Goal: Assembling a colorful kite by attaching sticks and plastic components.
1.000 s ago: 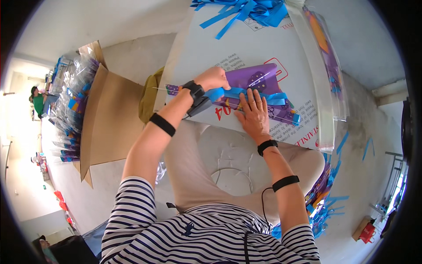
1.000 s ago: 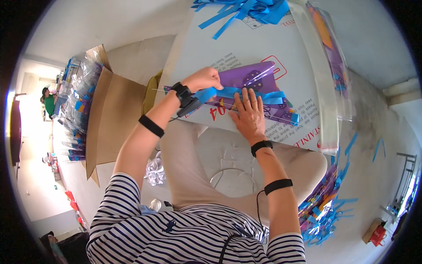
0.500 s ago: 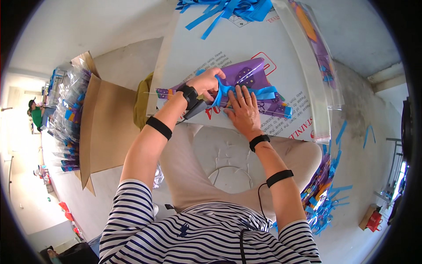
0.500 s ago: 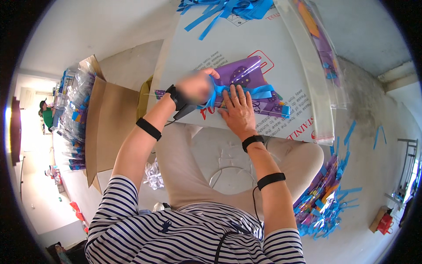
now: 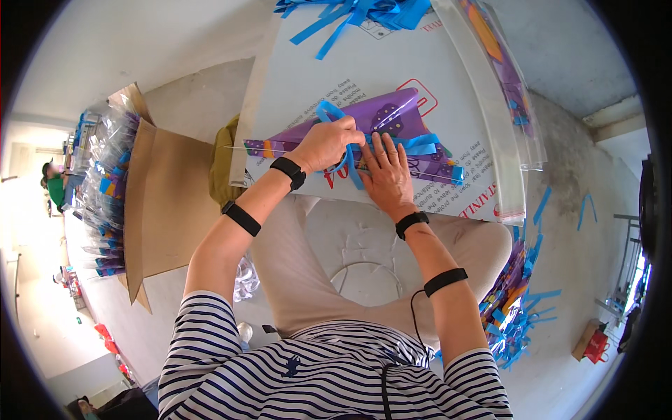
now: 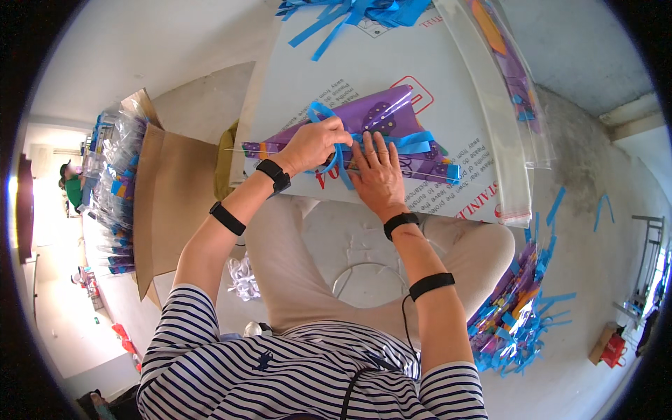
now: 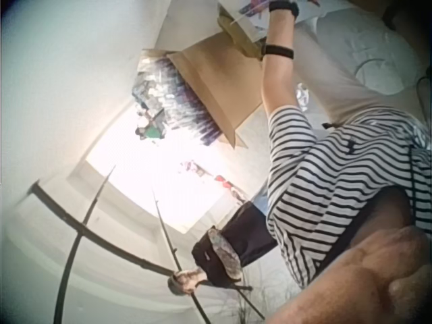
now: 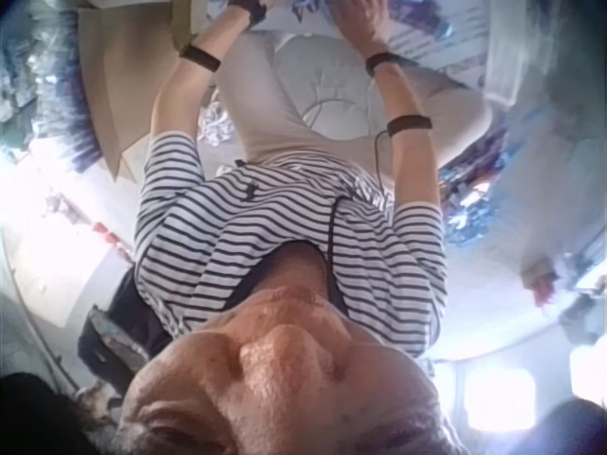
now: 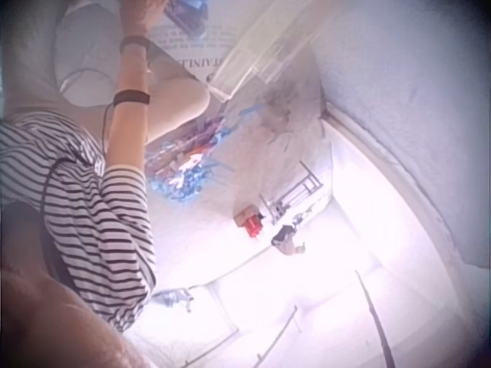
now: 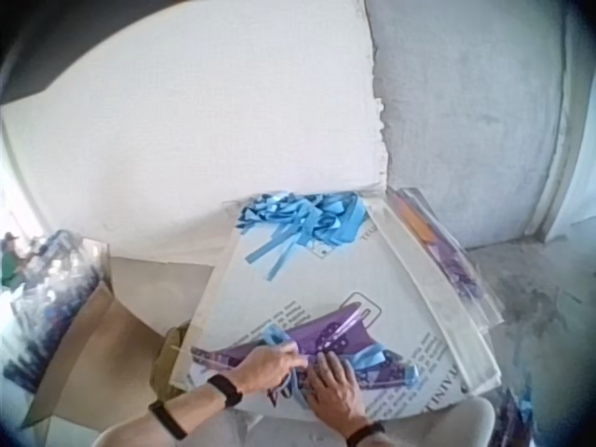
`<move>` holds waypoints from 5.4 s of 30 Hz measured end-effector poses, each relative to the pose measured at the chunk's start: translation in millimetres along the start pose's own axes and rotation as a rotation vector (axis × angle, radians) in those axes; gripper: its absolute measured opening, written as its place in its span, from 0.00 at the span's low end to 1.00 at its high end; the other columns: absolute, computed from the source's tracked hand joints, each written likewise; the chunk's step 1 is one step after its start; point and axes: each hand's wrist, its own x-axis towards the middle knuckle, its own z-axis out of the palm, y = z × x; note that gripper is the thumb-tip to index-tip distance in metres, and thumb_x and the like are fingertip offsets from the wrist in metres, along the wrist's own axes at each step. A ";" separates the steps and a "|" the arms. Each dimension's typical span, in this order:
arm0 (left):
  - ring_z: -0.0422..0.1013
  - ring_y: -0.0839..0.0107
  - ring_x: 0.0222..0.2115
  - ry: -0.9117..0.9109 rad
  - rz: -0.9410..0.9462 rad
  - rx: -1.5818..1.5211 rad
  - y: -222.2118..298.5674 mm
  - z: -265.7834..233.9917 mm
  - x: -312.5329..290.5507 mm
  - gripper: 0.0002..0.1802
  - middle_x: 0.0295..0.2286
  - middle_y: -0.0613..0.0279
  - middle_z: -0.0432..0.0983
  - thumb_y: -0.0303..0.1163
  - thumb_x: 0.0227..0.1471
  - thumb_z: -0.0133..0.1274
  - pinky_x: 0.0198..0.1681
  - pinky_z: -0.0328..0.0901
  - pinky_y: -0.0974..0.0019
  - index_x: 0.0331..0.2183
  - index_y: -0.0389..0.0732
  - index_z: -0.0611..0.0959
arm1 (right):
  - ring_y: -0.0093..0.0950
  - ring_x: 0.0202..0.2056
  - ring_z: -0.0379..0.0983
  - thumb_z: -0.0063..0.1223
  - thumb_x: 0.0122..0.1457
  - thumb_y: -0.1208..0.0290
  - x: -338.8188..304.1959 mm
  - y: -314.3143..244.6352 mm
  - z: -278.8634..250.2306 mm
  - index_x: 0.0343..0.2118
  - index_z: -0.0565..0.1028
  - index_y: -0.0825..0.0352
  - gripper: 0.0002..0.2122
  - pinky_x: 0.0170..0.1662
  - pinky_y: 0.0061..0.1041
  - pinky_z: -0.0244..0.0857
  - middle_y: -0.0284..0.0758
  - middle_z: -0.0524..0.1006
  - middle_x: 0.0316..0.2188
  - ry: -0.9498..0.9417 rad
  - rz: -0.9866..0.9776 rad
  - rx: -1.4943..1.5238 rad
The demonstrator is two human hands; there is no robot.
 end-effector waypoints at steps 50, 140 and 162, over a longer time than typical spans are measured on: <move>0.75 0.59 0.26 -0.139 -0.136 -0.130 9.0 -11.9 36.8 0.06 0.21 0.59 0.77 0.27 0.42 0.57 0.36 0.64 0.56 0.28 0.42 0.81 | 0.42 0.69 0.52 0.52 0.63 0.52 0.6 0.6 -2.0 0.59 0.72 0.60 0.25 0.69 0.50 0.45 0.41 0.63 0.66 0.010 -0.019 0.019; 0.69 0.66 0.52 0.569 -0.053 0.106 14.6 35.2 -14.6 0.05 0.34 0.73 0.78 0.24 0.50 0.57 0.56 0.51 0.45 0.29 0.48 0.79 | 0.43 0.69 0.51 0.52 0.62 0.50 2.9 -2.1 -5.2 0.61 0.70 0.59 0.27 0.69 0.50 0.44 0.41 0.61 0.67 -0.006 -0.011 0.006; 0.75 0.59 0.36 0.865 -0.264 0.014 9.7 -5.6 -23.4 0.06 0.30 0.64 0.81 0.24 0.47 0.60 0.40 0.62 0.53 0.31 0.44 0.83 | 0.41 0.70 0.50 0.55 0.60 0.53 2.8 -1.9 -2.9 0.63 0.69 0.62 0.30 0.70 0.49 0.44 0.40 0.59 0.68 -0.024 -0.006 -0.023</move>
